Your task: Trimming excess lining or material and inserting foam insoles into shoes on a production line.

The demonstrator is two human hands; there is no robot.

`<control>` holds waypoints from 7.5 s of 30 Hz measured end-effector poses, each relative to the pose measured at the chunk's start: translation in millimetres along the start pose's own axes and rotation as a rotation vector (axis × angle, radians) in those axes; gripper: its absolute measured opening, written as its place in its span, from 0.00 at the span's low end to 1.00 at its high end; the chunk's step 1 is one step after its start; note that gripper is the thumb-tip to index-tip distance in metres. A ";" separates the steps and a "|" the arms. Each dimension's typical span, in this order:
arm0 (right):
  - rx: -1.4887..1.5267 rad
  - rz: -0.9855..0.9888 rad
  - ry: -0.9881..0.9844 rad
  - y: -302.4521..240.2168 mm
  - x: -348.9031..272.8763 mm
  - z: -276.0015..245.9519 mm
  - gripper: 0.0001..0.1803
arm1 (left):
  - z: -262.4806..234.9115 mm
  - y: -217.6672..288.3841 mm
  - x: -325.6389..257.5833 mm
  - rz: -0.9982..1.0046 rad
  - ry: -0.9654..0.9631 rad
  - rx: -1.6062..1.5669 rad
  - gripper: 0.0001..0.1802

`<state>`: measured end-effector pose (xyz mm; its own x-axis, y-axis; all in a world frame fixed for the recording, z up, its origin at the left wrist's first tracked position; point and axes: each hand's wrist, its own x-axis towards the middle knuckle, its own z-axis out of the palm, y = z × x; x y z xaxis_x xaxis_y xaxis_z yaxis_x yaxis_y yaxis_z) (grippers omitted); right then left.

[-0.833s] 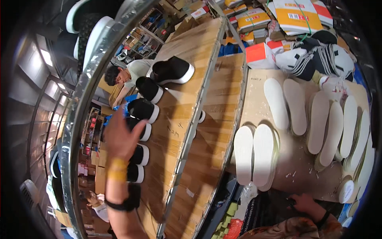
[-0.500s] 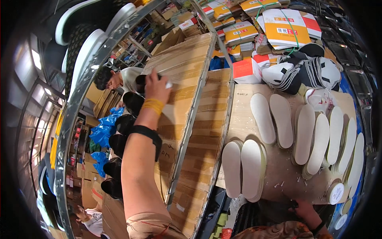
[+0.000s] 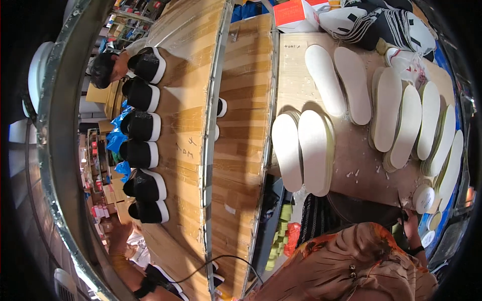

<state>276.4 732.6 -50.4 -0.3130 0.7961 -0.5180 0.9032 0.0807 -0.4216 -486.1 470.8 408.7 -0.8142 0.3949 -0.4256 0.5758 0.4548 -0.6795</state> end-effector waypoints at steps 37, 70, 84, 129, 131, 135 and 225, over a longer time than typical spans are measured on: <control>0.053 -0.421 0.100 -24.0 7.7 14.7 0.20 | -87.2 344.0 -81.0 1.018 -0.302 -1.166 0.28; 0.235 0.472 0.585 240.0 -412.3 173.9 0.29 | 128.5 789.2 -239.9 1.687 0.620 -0.230 0.35; 1.006 0.464 0.242 228.5 -237.8 321.7 0.39 | 173.4 734.6 -215.5 1.576 0.576 -0.333 0.25; 1.629 -0.329 0.105 68.6 -306.3 -41.2 0.35 | 195.1 718.4 -166.0 1.743 0.511 -0.757 0.23; 1.546 -0.306 0.047 34.5 -237.0 -25.2 0.25 | 198.7 706.7 -162.5 1.687 0.488 -0.821 0.22; 1.042 -0.172 0.085 5.9 -160.4 11.4 0.23 | 204.6 682.7 -160.1 1.600 0.475 -0.924 0.21; 0.297 -0.543 0.372 -109.9 -81.8 98.5 0.31 | 254.0 564.0 -127.2 1.151 -0.754 -2.161 0.11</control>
<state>173.8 599.5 -35.1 -0.5268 0.8455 0.0876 0.5137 0.3987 -0.7597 -76.8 474.3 -72.2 0.0614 0.9317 -0.3580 -0.5083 0.3379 0.7922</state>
